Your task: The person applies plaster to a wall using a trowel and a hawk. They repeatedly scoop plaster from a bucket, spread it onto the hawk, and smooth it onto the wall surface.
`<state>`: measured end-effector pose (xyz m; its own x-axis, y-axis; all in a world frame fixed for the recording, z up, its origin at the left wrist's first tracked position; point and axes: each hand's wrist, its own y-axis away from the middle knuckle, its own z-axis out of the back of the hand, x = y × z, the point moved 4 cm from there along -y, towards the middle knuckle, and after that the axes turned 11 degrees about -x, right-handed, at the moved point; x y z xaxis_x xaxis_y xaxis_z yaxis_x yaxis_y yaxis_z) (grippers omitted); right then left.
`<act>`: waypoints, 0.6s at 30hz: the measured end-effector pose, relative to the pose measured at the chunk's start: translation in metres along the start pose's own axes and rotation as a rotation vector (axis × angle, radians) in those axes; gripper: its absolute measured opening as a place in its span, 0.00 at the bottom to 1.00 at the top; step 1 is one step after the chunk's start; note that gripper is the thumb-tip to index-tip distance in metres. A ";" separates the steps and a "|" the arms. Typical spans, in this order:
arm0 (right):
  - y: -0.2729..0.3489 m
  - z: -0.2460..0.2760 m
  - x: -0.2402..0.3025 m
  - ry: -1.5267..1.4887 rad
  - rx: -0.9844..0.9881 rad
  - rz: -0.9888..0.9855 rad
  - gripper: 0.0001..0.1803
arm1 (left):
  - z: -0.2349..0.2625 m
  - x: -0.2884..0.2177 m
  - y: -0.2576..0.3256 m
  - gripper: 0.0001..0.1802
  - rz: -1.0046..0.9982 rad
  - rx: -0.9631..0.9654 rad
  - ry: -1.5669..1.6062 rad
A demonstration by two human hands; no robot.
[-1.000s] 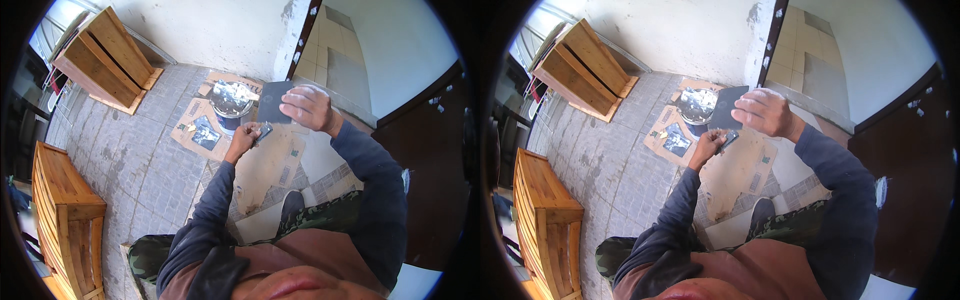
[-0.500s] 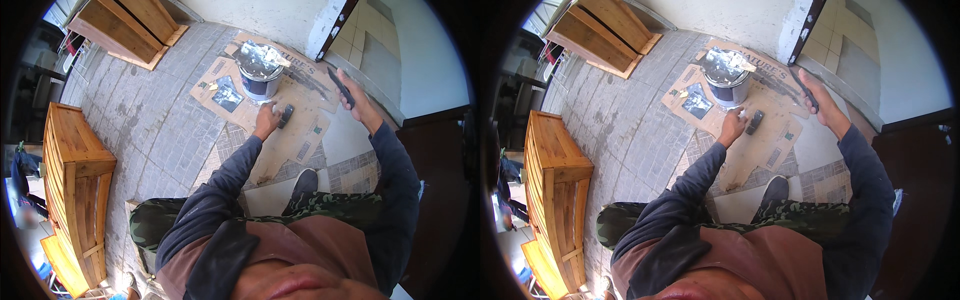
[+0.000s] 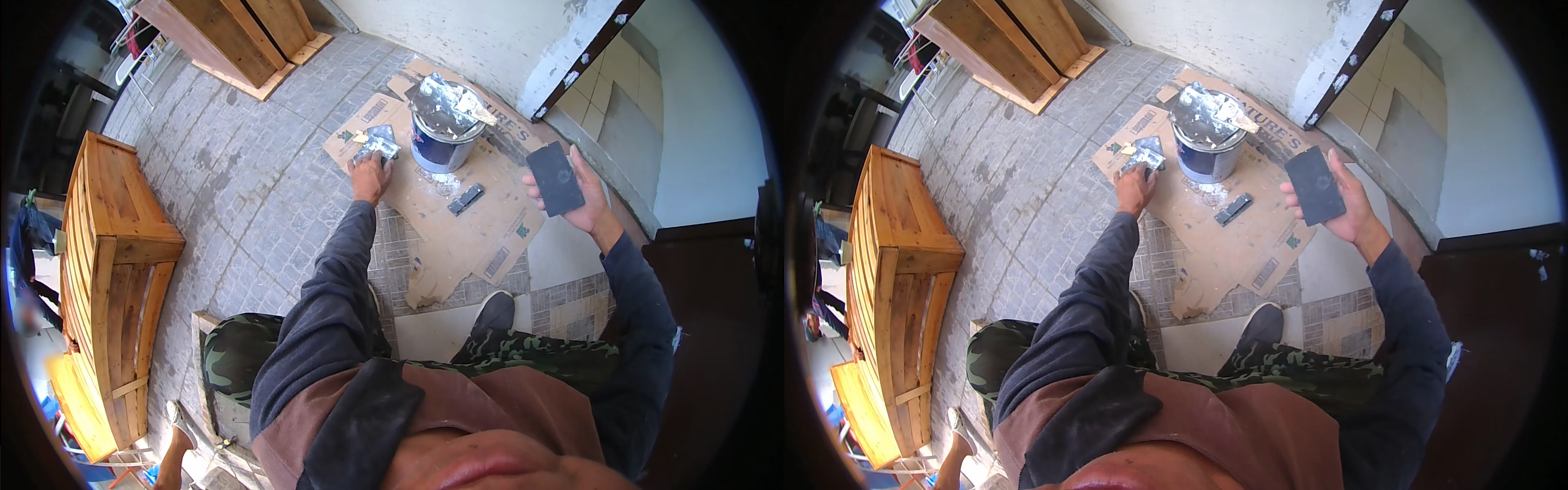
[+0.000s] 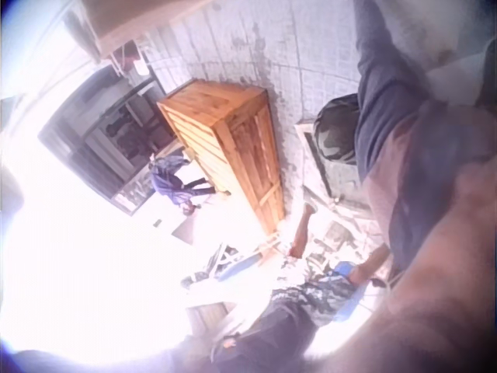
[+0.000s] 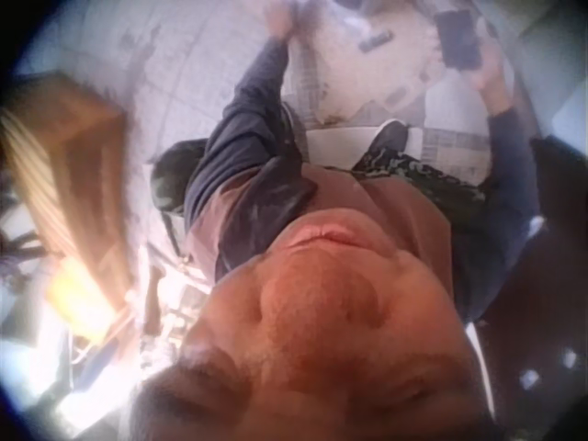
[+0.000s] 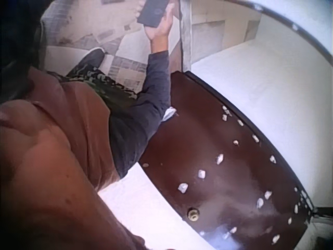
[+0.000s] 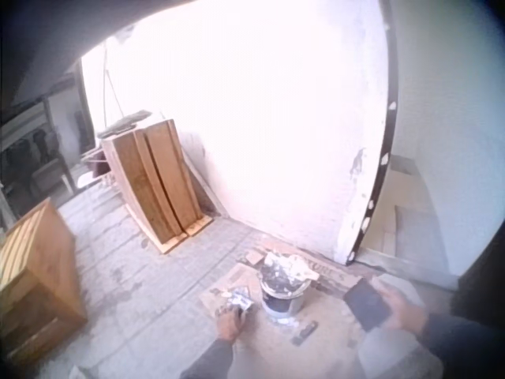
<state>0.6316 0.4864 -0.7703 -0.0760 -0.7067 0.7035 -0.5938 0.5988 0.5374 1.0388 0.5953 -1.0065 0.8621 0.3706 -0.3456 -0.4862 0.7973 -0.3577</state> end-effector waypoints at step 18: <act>-0.010 -0.019 0.003 0.480 -0.261 0.221 0.22 | 0.025 0.048 0.000 0.19 1.038 -0.537 1.237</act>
<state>0.6528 0.4853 -0.7644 0.2320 -0.3409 0.9110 -0.3837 0.8286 0.4078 1.0834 0.6246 -1.0015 -0.3174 -0.1780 -0.9314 -0.9450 0.1416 0.2949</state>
